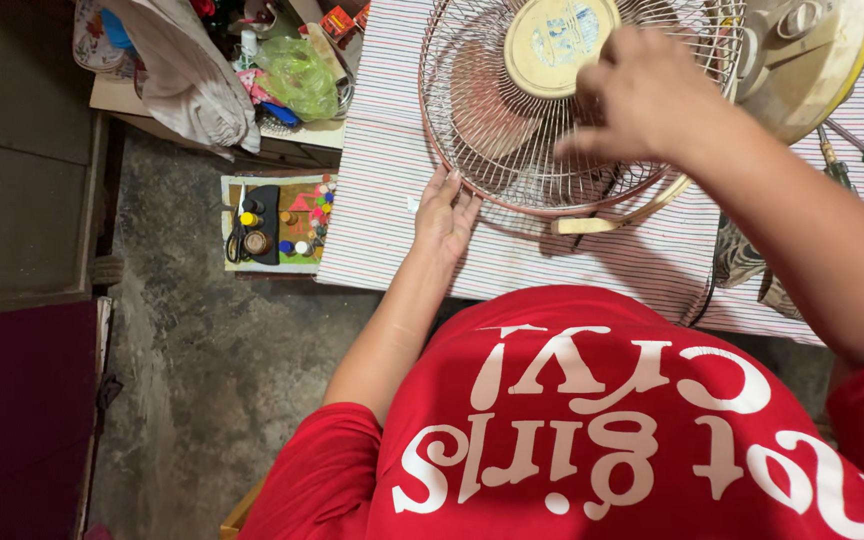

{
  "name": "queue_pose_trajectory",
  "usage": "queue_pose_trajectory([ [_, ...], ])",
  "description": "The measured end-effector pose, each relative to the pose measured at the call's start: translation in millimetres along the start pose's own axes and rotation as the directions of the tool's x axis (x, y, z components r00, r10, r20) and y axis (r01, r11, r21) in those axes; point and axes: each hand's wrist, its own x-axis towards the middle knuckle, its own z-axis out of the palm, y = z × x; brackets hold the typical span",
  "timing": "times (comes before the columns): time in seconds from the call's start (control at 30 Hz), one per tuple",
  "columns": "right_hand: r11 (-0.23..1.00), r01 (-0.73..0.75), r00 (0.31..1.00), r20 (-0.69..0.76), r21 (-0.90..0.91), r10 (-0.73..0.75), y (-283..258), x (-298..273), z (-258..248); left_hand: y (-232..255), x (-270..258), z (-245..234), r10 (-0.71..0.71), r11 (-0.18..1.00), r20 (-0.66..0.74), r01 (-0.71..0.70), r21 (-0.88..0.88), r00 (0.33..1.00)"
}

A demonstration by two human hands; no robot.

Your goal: The person assembles a table fan by attaching the front wire cage to the fan head. They align the cage, secure it with a yellow zip tie, and repeatedly adjust the cage to ensure it is properly fitted.

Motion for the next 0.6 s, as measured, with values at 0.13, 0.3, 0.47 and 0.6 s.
queue_pose_trajectory([
  [0.13, 0.992, 0.041, 0.999, -0.030, -0.122, -0.045, -28.2, -33.2, 13.9, -2.6, -0.3, -4.0, -0.002, 1.000, 0.000, 0.002, -0.006, 1.000],
  [0.3, 0.970, 0.134, 0.991, 0.048, -0.205, -0.127, -30.3, -46.1, 18.2, -1.4, 1.8, -4.3, -0.006, 1.000, -0.004, 0.006, -0.006, 1.000],
  [0.47, 0.961, 0.207, 0.978, 0.026, -0.182, -0.206, -19.7, -39.7, 15.8, -2.0, 1.7, -8.1, -0.014, 1.000, -0.008, 0.014, 0.001, 1.000],
  [0.6, 0.946, 0.253, 0.967, 0.041, -0.201, -0.250, -12.4, -37.2, 13.4, -2.0, 2.3, -8.2, -0.003, 1.000, 0.025, 0.003, -0.006, 1.000],
])
